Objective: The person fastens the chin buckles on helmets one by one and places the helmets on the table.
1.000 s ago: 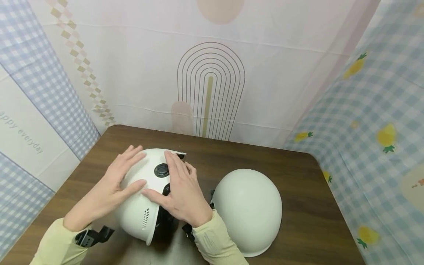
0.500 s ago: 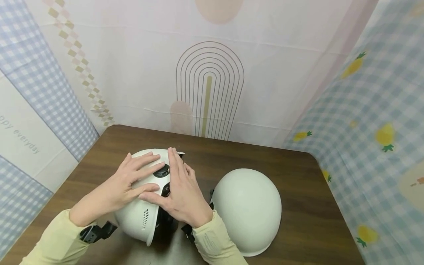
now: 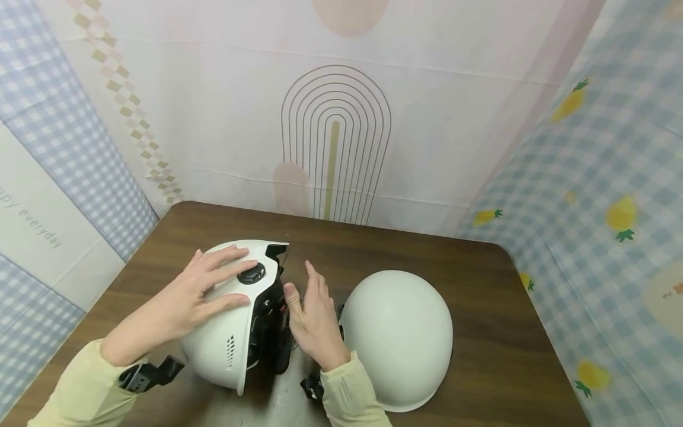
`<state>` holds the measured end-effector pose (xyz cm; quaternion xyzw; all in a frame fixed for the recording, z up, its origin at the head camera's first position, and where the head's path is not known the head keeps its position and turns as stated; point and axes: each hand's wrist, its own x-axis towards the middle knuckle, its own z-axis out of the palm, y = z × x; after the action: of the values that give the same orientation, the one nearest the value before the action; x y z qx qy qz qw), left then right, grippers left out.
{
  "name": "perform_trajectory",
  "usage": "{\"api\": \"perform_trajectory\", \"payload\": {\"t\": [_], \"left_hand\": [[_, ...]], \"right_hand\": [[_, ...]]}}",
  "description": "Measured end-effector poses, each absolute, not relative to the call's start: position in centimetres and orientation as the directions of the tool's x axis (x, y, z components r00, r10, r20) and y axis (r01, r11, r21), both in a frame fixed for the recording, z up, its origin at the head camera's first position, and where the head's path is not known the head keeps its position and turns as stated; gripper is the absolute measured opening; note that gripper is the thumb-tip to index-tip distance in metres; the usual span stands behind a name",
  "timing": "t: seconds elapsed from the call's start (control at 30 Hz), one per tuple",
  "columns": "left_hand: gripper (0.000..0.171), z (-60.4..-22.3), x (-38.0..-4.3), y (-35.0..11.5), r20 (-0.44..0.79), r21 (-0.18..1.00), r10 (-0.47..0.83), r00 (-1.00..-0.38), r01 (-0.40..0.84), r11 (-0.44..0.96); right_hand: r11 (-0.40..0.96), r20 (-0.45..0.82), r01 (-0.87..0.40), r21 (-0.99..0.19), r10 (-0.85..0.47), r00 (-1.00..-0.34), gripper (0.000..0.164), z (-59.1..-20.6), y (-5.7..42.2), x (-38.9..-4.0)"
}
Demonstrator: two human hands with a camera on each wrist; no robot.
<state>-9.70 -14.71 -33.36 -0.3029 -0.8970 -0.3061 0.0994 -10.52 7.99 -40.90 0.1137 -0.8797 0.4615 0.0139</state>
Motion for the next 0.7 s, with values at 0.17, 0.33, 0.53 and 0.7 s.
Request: {"api": "perform_trajectory", "payload": {"t": [0.17, 0.33, 0.53, 0.7], "left_hand": [[0.053, -33.4, -9.6, -15.3, 0.349, 0.529, 0.461, -0.816, 0.578, 0.622], [0.053, -33.5, -9.6, -15.7, 0.347, 0.553, 0.463, -0.815, 0.577, 0.601], [0.053, -33.8, -9.4, -16.4, 0.356, 0.555, 0.443, -0.823, 0.568, 0.607], [0.054, -33.9, -9.3, -17.1, 0.36, 0.557, 0.425, -0.83, 0.557, 0.616]], "right_hand": [[0.625, 0.028, -0.138, -0.768, -0.183, -0.983, 0.071, -42.6, 7.5, -10.4], [0.707, -0.078, -0.109, -0.698, -0.226, -0.971, 0.077, -44.2, 6.9, -10.1], [0.736, -0.174, -0.089, -0.671, -0.273, -0.946, 0.082, -45.1, 6.5, -9.6], [0.79, -0.154, -0.196, -0.581, -0.344, -0.926, 0.077, -45.6, 6.4, -9.5]]}}
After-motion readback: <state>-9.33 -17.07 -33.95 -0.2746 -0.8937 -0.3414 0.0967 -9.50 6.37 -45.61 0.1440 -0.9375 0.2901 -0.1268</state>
